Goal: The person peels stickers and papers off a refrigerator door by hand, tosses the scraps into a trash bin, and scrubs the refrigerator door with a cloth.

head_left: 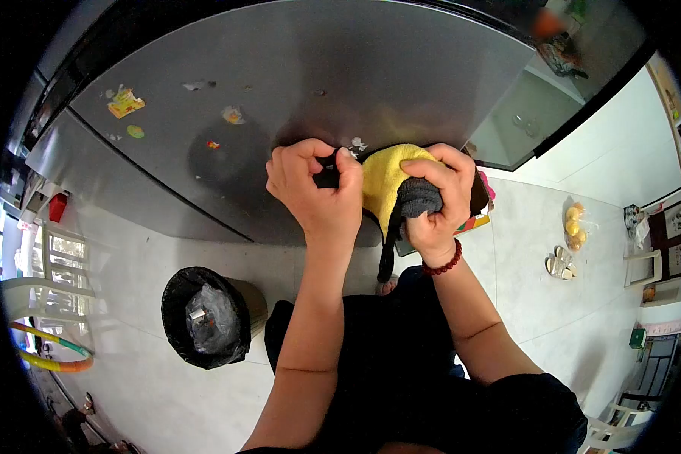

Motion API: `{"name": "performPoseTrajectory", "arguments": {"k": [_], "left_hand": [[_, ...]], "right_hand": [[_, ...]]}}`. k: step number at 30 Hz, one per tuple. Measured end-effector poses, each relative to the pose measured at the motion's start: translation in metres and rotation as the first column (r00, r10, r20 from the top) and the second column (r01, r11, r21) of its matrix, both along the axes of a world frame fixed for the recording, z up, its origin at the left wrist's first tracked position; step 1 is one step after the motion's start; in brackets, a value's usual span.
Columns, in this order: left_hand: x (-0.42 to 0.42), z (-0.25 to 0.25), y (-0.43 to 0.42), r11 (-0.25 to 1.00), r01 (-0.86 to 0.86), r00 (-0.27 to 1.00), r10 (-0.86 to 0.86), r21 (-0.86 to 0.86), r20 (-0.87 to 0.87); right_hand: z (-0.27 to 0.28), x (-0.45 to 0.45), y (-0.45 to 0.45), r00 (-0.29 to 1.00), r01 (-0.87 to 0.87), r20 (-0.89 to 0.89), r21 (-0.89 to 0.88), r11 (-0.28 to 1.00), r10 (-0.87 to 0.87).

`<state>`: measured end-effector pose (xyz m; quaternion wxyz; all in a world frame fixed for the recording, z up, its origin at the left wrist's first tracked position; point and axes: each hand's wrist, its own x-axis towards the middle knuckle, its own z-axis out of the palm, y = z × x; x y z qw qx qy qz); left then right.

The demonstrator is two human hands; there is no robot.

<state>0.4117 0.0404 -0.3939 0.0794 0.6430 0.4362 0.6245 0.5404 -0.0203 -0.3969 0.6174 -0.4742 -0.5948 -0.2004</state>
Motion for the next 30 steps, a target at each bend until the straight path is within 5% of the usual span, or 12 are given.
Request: {"name": "performPoseTrajectory", "arguments": {"k": [5,10,15,19,21,27,30], "left_hand": [[0.005,0.009,-0.006,0.999,0.035,0.996,-0.034,-0.017,0.077],[-0.007,0.0,0.003,0.996,0.093,0.995,-0.093,0.009,0.024],[-0.012,0.003,0.0,0.995,0.088,0.996,-0.088,0.052,-0.004],[-0.018,-0.013,0.003,0.994,0.102,0.994,-0.1,0.044,-0.034],[-0.021,-0.014,0.001,0.988,0.147,0.989,-0.147,0.05,-0.001],[-0.022,-0.002,-0.002,0.984,0.18,0.978,-0.18,0.009,0.102],[-0.023,-0.007,-0.002,0.974,0.216,0.944,-0.191,-0.065,0.269]], "right_hand": [[0.016,-0.017,-0.002,0.98,0.153,0.143,-0.077,0.985,-0.141],[0.025,-0.022,0.004,0.996,0.064,0.063,-0.009,0.998,-0.063],[0.021,-0.021,0.014,0.955,0.108,0.27,0.057,0.992,-0.12],[0.001,-0.022,0.003,0.926,0.089,0.377,-0.153,0.984,-0.025],[0.005,-0.024,-0.003,0.929,0.096,0.371,-0.232,0.968,-0.003],[0.051,-0.016,0.006,0.929,0.188,0.325,0.001,0.982,-0.179],[0.007,-0.025,0.0,0.85,0.208,0.524,-0.225,0.952,-0.062]]}}
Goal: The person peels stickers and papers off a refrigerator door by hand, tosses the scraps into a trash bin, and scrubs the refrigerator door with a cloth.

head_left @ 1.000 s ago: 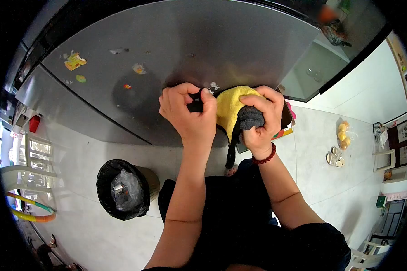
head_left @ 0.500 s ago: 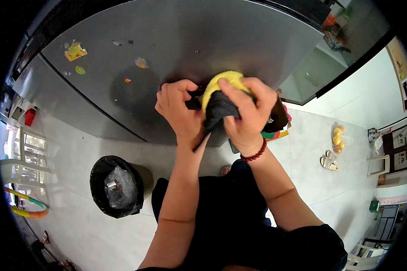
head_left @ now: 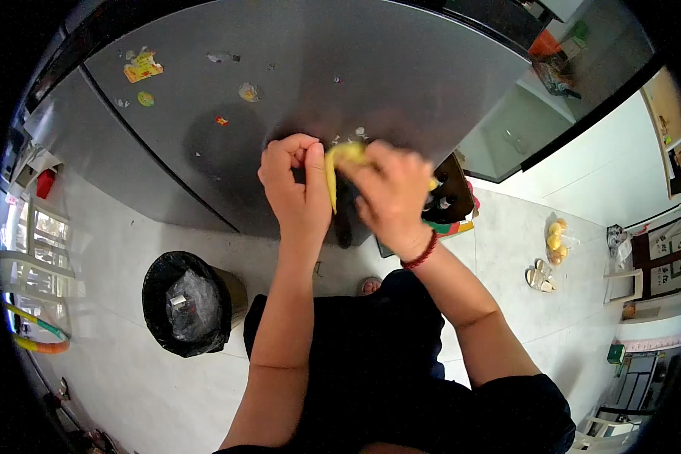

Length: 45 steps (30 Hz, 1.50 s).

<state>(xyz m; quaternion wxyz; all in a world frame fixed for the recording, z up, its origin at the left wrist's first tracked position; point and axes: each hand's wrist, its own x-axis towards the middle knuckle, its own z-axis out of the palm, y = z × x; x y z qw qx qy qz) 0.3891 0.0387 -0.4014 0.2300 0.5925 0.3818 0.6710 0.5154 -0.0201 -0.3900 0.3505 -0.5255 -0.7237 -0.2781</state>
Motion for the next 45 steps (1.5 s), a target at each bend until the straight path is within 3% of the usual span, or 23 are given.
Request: {"name": "performPoseTrajectory", "arguments": {"k": [1,2,5,7,9,13,15,19,22,25,27,29,31,33,35,37,39,42,45], "left_hand": [[-0.001,0.0,0.001,1.0,0.002,1.0,-0.002,0.011,-0.023],[-0.003,0.0,0.002,1.0,0.002,0.999,-0.001,0.023,-0.045],[-0.008,0.001,0.003,0.999,0.008,0.995,-0.004,0.041,-0.099],[-0.01,-0.003,0.004,0.999,0.008,0.991,-0.002,0.049,-0.132],[-0.011,-0.001,0.002,0.999,-0.014,0.986,0.02,0.041,-0.165],[-0.01,0.002,0.002,1.0,-0.015,0.988,0.019,0.025,-0.156],[-0.01,0.003,0.003,0.999,-0.023,0.987,0.029,0.04,-0.156],[-0.01,0.004,0.002,0.999,0.011,0.993,-0.007,0.036,-0.119],[-0.009,0.001,0.003,0.999,-0.014,0.993,0.019,0.036,-0.115],[-0.013,0.003,0.003,0.995,0.096,0.995,-0.096,0.001,-0.042],[-0.012,0.001,0.006,0.993,0.117,0.993,-0.117,-0.003,0.028],[-0.012,0.0,0.006,0.99,0.136,0.989,-0.135,-0.02,0.067],[-0.014,0.0,0.006,0.986,0.16,0.986,-0.157,-0.043,0.065],[-0.016,0.004,0.005,0.98,0.192,0.979,-0.188,-0.045,0.077],[-0.018,0.004,0.003,0.975,0.215,0.975,-0.211,-0.058,0.076],[-0.02,0.003,0.007,0.973,0.222,0.974,-0.217,-0.068,0.063],[-0.018,0.011,0.005,0.967,0.24,0.957,-0.22,-0.091,0.187],[-0.017,0.013,0.003,0.946,0.303,0.911,-0.251,-0.118,0.326],[-0.02,0.002,0.007,0.952,0.288,0.909,-0.237,-0.105,0.343]], "right_hand": [[-0.02,-0.001,0.0,0.999,-0.012,0.052,-0.079,0.997,0.016],[-0.033,-0.002,0.002,0.998,-0.046,0.039,-0.051,0.998,0.048],[0.006,-0.006,-0.005,0.997,0.04,-0.067,-0.087,0.995,-0.046],[0.035,0.003,0.002,0.988,0.057,-0.148,0.136,0.989,-0.036],[0.036,0.003,0.004,0.993,0.081,-0.098,0.151,0.985,-0.067],[-0.008,-0.005,0.003,0.994,0.014,0.111,0.012,1.0,-0.015],[0.006,-0.002,-0.005,0.999,0.03,0.039,-0.13,0.991,-0.025],[0.058,0.009,0.004,0.995,0.093,-0.064,0.219,0.971,-0.081],[0.011,0.001,0.003,0.975,0.093,0.193,0.084,0.992,-0.107],[-0.002,-0.003,0.002,0.976,0.014,0.22,-0.072,0.997,0.002],[0.033,-0.002,0.001,0.976,0.087,0.196,0.048,0.995,-0.095],[0.077,0.005,0.002,0.991,0.104,0.059,0.241,0.965,-0.122],[0.059,0.01,0.01,0.984,0.099,0.123,0.232,0.968,-0.13],[0.016,0.001,0.007,0.945,0.055,0.316,0.086,0.995,-0.079],[-0.014,0.001,0.009,0.943,-0.064,0.321,-0.066,0.996,0.082],[0.018,0.001,0.005,0.932,0.011,0.36,-0.11,0.994,0.029],[0.077,0.0,0.006,0.961,0.082,0.253,0.136,0.987,-0.115],[0.12,0.002,0.023,0.99,0.078,0.072,0.437,0.896,-0.121],[0.07,-0.018,0.026,0.943,0.073,0.304,0.199,0.977,-0.132]]}}
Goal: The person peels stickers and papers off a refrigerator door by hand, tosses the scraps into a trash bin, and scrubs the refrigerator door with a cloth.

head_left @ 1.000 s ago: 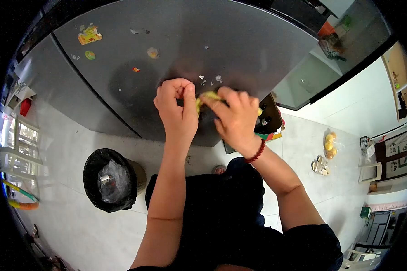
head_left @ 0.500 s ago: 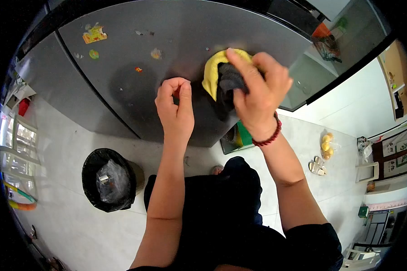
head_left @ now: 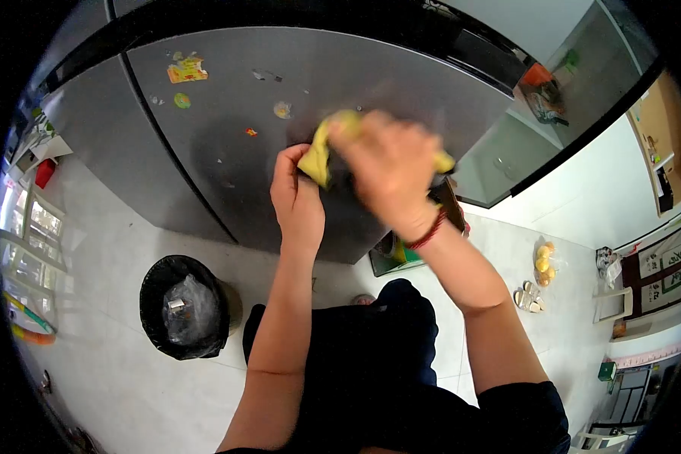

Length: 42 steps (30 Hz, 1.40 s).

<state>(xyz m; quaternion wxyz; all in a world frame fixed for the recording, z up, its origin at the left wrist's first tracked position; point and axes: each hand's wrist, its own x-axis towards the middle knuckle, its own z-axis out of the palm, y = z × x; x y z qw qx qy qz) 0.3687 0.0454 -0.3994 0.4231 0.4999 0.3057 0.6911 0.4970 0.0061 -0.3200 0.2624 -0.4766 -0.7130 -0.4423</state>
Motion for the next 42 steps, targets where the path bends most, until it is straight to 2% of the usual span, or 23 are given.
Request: {"name": "performPoseTrajectory", "arguments": {"k": [2,4,5,6,8,11,13,14,16,17,18,19,21,23,25,26,31,32,34,35,38,40,42], "left_hand": [[-0.005,-0.005,-0.002,0.997,0.033,0.999,-0.034,-0.065,-0.009],[-0.018,-0.001,-0.009,0.972,0.111,0.993,-0.114,-0.209,-0.001],[-0.021,0.003,-0.017,0.974,0.144,0.985,-0.159,-0.178,-0.073],[-0.022,0.003,-0.02,0.993,0.108,0.975,-0.115,-0.045,-0.191],[-0.02,0.015,-0.034,0.988,0.102,0.988,-0.086,0.119,-0.13],[-0.027,0.021,-0.033,0.97,0.234,0.969,-0.238,0.066,0.065],[-0.044,0.03,-0.022,0.982,0.048,0.993,-0.027,0.183,-0.116],[-0.05,0.038,-0.015,0.967,-0.035,0.977,0.085,0.251,-0.194],[-0.047,0.063,-0.004,0.879,-0.269,0.913,0.362,0.394,-0.187],[-0.042,0.074,0.002,0.808,-0.361,0.86,0.482,0.466,-0.17],[-0.036,0.081,0.01,0.722,-0.443,0.793,0.592,0.532,-0.144],[-0.031,0.08,0.022,0.687,-0.476,0.758,0.637,0.549,-0.139],[-0.028,0.067,0.036,0.668,-0.5,0.749,0.653,0.551,-0.111],[-0.028,0.043,0.045,0.607,-0.547,0.701,0.708,0.577,-0.081],[-0.034,0.022,0.041,0.665,-0.505,0.725,0.672,0.55,-0.148],[-0.036,0.018,0.04,0.69,-0.486,0.735,0.655,0.536,-0.177],[-0.041,0.095,0.046,0.598,-0.52,0.668,0.73,0.61,-0.147],[-0.041,0.09,0.047,0.585,-0.526,0.642,0.749,0.617,-0.163],[-0.044,0.065,0.049,0.56,-0.529,0.589,0.783,0.638,-0.199],[-0.046,0.041,0.05,0.58,-0.5,0.585,0.774,0.643,-0.243],[-0.053,0.016,0.031,0.585,-0.456,0.393,0.809,0.671,-0.438],[-0.047,0.021,0.021,0.658,-0.421,0.356,0.753,0.624,-0.554],[-0.052,0.038,0.019,0.652,-0.436,0.34,0.758,0.62,-0.557]], "right_hand": [[-0.044,-0.005,0.0,0.988,-0.152,-0.003,-0.171,0.973,0.154],[-0.034,-0.008,-0.007,0.98,-0.193,-0.111,-0.278,0.941,0.168],[-0.027,-0.011,-0.008,0.971,-0.22,-0.168,-0.33,0.918,0.173],[-0.019,-0.016,-0.008,0.946,-0.265,-0.265,-0.295,0.918,0.188],[-0.002,-0.026,-0.008,0.871,-0.335,-0.443,-0.223,0.916,0.21],[0.006,-0.039,-0.007,0.6,-0.613,-0.76,-0.235,0.754,0.251],[0.011,-0.045,-0.01,0.434,-0.763,-0.868,-0.21,0.611,0.243],[0.015,-0.049,-0.013,0.45,-0.731,-0.846,-0.167,0.662,0.284],[0.021,-0.059,-0.016,0.492,-0.661,-0.795,-0.076,0.747,0.354],[0.023,-0.059,-0.013,0.64,-0.554,-0.654,-0.028,0.832,0.404],[0.016,-0.056,0.002,0.707,-0.505,-0.537,0.071,0.86,0.46],[0.012,-0.056,0.013,0.754,-0.468,-0.497,0.052,0.882,0.429],[0.004,-0.061,0.025,0.809,-0.419,-0.429,0.057,0.906,0.401],[-0.004,-0.063,0.015,0.816,-0.431,-0.451,-0.059,0.901,0.361],[-0.015,-0.06,0.009,0.828,-0.45,-0.452,-0.181,0.874,0.333],[-0.014,-0.059,0.008,0.822,-0.454,-0.455,-0.161,0.876,0.343],[0.026,-0.065,0.022,0.799,-0.454,-0.425,0.039,0.89,0.426],[0.029,-0.067,0.025,0.795,-0.446,-0.423,0.078,0.892,0.434],[0.012,-0.069,0.019,0.805,-0.467,-0.444,-0.07,0.881,0.392],[0.003,-0.066,0.015,0.806,-0.468,-0.466,-0.124,0.875,0.365],[-0.012,-0.061,0.008,0.816,-0.451,-0.479,-0.177,0.875,0.324],[-0.005,-0.065,0.01,0.823,-0.431,-0.477,-0.167,0.887,0.31],[0.004,-0.071,0.016,0.816,-0.432,-0.472,-0.115,0.895,0.334]]}}
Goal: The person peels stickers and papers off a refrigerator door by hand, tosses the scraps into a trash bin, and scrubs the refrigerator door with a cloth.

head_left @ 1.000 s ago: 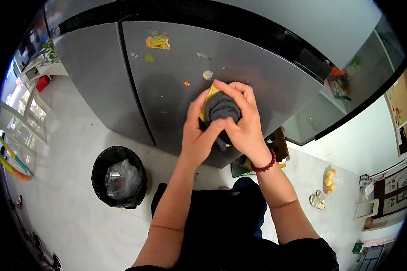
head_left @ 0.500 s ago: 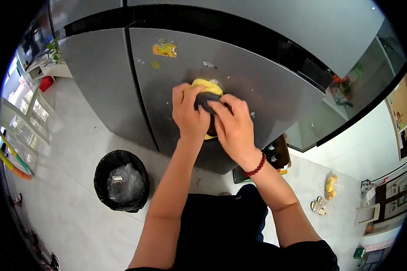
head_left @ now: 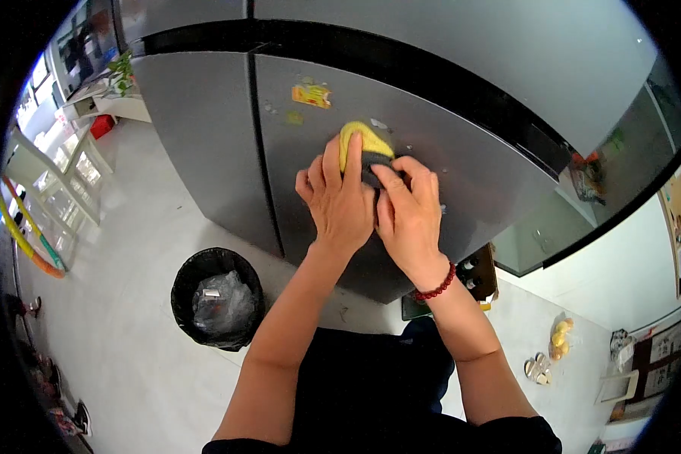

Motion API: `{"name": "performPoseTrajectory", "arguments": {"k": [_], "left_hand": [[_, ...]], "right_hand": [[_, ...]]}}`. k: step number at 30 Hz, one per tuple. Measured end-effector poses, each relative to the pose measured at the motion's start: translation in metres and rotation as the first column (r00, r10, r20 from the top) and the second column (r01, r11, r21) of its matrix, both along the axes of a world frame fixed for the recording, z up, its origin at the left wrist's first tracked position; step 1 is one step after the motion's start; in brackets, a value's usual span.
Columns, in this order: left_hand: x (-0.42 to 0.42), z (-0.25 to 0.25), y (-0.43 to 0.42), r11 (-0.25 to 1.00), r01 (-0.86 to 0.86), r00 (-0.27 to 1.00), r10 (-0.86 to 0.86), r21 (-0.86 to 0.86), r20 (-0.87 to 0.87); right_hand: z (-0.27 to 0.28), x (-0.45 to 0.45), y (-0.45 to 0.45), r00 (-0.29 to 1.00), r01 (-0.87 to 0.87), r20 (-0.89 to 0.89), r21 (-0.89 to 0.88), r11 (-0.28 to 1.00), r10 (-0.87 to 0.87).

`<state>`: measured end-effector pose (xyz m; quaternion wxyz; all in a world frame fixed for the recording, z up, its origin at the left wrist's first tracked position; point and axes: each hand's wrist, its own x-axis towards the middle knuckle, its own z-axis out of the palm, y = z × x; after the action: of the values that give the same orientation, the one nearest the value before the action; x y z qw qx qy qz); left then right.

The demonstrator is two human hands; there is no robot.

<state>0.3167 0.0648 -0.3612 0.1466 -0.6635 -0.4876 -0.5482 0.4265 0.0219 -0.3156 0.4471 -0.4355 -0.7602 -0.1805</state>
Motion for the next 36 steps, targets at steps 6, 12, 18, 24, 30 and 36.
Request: {"name": "performPoseTrajectory", "arguments": {"k": [6,12,18,24,30,36], "left_hand": [[-0.041,0.052,0.031,0.962,-0.268,0.962,0.27,0.05,-0.035],[-0.025,0.023,0.011,0.987,-0.16,0.984,0.161,0.017,-0.078],[-0.044,0.049,0.029,0.966,-0.257,0.956,0.258,0.024,-0.142],[-0.035,0.027,0.017,0.976,-0.217,0.967,0.213,-0.015,-0.143],[-0.067,0.02,0.02,0.97,-0.242,0.969,0.241,-0.022,-0.054],[-0.067,0.032,0.024,0.882,0.464,0.731,-0.43,0.076,0.53]], "right_hand": [[0.017,-0.031,0.022,0.998,-0.051,0.026,0.036,0.998,0.051],[-0.011,-0.018,0.002,0.999,-0.042,-0.026,-0.14,0.989,0.039],[0.004,-0.035,0.027,0.996,-0.092,-0.003,0.002,0.996,0.092],[-0.017,-0.028,0.015,0.999,-0.042,-0.018,-0.105,0.994,0.04],[-0.02,-0.039,0.025,0.996,-0.092,-0.022,-0.109,0.99,0.09],[-0.012,-0.064,0.041,0.993,-0.088,-0.084,-0.039,0.995,0.085]]}}
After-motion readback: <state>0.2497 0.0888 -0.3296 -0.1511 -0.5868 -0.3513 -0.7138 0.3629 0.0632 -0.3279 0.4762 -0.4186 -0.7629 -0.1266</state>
